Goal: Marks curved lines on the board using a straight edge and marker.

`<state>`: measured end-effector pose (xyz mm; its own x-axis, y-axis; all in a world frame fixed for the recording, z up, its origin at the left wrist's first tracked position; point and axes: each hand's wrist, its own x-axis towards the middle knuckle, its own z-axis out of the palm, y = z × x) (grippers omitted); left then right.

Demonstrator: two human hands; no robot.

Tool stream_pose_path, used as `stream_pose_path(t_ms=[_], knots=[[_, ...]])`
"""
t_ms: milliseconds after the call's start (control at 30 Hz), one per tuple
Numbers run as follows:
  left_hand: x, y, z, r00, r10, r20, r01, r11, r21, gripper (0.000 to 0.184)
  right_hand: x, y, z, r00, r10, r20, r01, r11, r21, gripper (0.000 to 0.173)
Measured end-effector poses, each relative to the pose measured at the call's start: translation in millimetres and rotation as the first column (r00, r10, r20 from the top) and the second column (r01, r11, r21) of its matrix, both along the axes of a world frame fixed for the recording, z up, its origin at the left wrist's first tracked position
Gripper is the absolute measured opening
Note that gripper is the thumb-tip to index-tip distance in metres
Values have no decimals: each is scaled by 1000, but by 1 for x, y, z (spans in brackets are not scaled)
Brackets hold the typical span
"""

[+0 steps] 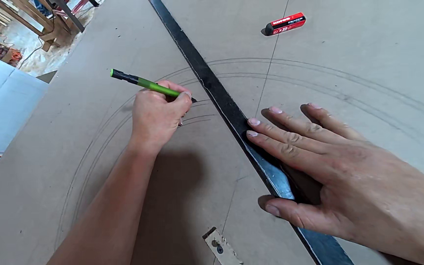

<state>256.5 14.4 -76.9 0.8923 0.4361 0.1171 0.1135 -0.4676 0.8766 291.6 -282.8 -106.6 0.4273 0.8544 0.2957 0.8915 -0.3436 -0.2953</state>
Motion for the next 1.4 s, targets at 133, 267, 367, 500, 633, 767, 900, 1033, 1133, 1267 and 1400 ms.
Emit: stream_pose_path(t_ms=[133,267,367,500,633,767,900,1033,1133,1267,1400], knots=[[0,0,0,1000,-12,-2,12,1000,18,3,-5,2,5,1000,16,-9,-16,999,-38,91],[0,0,-1,1000,-20,8,20,999,43,3,-11,5,7,999,46,-18,-46,997,-58,91],[-1,0,-1,1000,-18,13,17,999,47,4,-14,6,10,998,51,-21,-52,995,-81,92],[0,-1,0,1000,-17,12,17,998,56,3,-18,7,11,999,45,-18,-46,995,-85,93],[0,-1,0,1000,-19,9,18,998,55,3,-23,9,13,999,41,-22,-43,993,-107,96],[0,0,0,1000,-19,10,18,997,72,3,-30,13,12,1000,17,6,-16,991,-136,100],[0,0,0,1000,-18,9,17,998,65,3,-35,20,10,999,-19,31,24,983,-184,100],[0,0,1,1000,-18,5,18,998,55,3,-35,21,10,1000,-21,23,25,982,-188,100],[0,-1,1,1000,-12,7,11,998,56,3,-35,20,10,1000,-20,20,23,981,-192,99],[0,-1,0,1000,-16,13,15,998,56,3,-33,19,10,1000,-7,11,9,983,-186,98],[0,-1,1,1000,-14,7,14,998,61,3,-33,19,10,1000,-6,13,8,984,-180,98]])
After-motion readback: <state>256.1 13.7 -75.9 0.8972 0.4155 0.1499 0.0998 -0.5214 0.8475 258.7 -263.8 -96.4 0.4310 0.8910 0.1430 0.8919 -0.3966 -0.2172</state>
